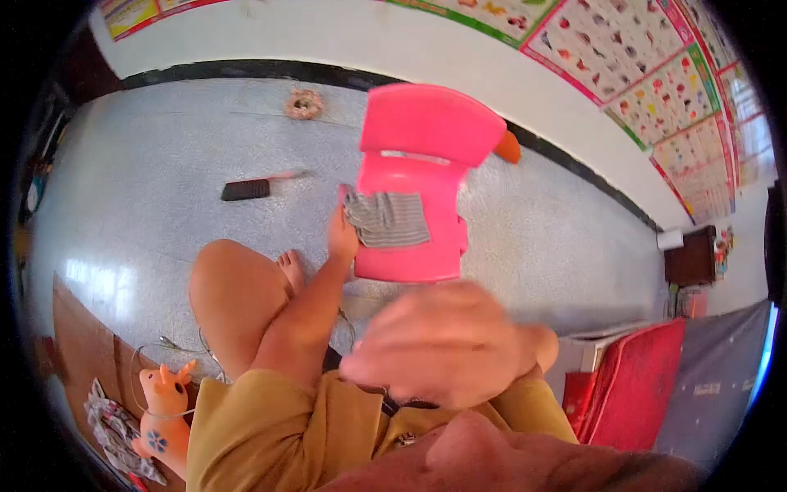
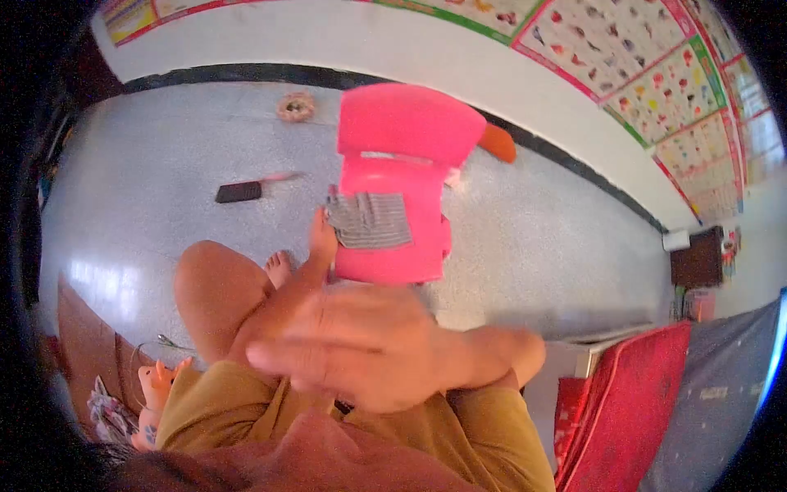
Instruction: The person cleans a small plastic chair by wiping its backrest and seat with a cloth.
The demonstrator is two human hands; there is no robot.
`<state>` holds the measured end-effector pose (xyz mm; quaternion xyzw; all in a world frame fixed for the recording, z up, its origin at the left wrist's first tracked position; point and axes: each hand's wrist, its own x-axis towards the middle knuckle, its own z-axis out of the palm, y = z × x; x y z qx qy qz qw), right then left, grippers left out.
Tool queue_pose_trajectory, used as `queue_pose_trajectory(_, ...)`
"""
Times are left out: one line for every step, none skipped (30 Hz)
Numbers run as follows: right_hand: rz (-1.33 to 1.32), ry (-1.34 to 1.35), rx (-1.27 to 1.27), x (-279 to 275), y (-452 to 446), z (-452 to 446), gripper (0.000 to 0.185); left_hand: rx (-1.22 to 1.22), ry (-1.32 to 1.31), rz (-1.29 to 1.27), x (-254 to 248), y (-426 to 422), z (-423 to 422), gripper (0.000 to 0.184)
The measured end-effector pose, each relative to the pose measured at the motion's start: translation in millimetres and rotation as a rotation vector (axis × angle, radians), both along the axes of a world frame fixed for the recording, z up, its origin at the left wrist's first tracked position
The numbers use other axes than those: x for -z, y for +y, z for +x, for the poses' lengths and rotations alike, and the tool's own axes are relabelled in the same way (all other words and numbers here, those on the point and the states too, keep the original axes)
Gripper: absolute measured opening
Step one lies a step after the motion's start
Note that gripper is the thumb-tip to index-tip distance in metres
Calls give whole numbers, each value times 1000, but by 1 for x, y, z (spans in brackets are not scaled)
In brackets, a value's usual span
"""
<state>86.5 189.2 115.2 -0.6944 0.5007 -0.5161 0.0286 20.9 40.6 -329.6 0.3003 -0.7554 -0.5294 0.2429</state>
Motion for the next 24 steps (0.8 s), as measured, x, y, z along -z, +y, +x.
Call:
queue_pose_trajectory(-53,-13,101,-2,-2,-1,33,20,24,79,6,4,-1,42)
queue_pose_trajectory(-101,-43,127,-6,-5,-2,31,45,42,160,13,-3,-5,43)
queue_pose_trajectory(-152,-77,145,-10,-9,-1,29,71,52,245,23,-9,-9,43)
queue_pose_trajectory(-196,-106,138,-13,-12,-3,26,66,131,355,56,-18,-19,43)
queue_pose_trajectory(-226,-141,117,-17,-18,-3,24,73,138,355,67,-14,-17,43)
queue_pose_trajectory(-263,-157,88,-16,-21,-4,22,80,145,355,80,-9,-14,43)
queue_pose_trajectory(-297,-171,58,-18,-26,-2,21,92,101,236,56,-12,-8,42)
queue_pose_trajectory(-318,-176,38,-18,-28,-1,19,98,66,118,31,-14,-8,42)
queue_pose_trajectory(-340,-182,19,-18,-33,-1,18,66,75,142,13,-13,-7,42)
queue_pose_trajectory(-356,-184,3,-18,-36,0,17,38,79,170,0,-8,-4,41)
queue_pose_trajectory(-364,-188,-15,-18,-41,1,17,41,71,198,-8,-4,-1,41)
queue_pose_trajectory(-376,-192,-28,-13,-42,1,17,44,62,226,-13,0,1,41)
queue_pose_trajectory(-389,-181,-26,-8,-44,4,18,79,50,248,-15,-2,0,40)
queue_pose_trajectory(-408,-170,-14,3,-47,11,19,101,40,260,-18,-7,0,40)
queue_pose_trajectory(-451,-146,35,11,-50,23,20,71,38,146,-9,-9,-2,39)
queue_pose_trajectory(-497,-125,74,20,-53,36,21,29,35,30,10,-9,-3,39)
queue_pose_trajectory(-541,-103,113,27,-57,45,22,-14,32,-82,19,-9,-4,39)
queue_pose_trajectory(-529,-53,109,26,-55,43,22,-8,45,-78,12,-11,-2,39)
queue_pose_trajectory(-518,-4,105,24,-53,40,22,4,58,-75,2,-8,1,38)
queue_pose_trajectory(-454,77,54,19,-39,30,20,16,72,-72,-8,-6,2,38)
queue_pose_trajectory(-390,157,2,16,-32,24,19,43,28,-38,-18,-6,4,38)
queue_pose_trajectory(-333,190,72,32,-34,20,21,72,-17,-6,-29,-7,7,39)
queue_pose_trajectory(-49,263,121,52,-40,9,22,98,-61,28,-38,-8,8,39)
queue_pose_trajectory(232,378,175,69,-47,-3,23,92,-7,102,-41,-6,7,39)
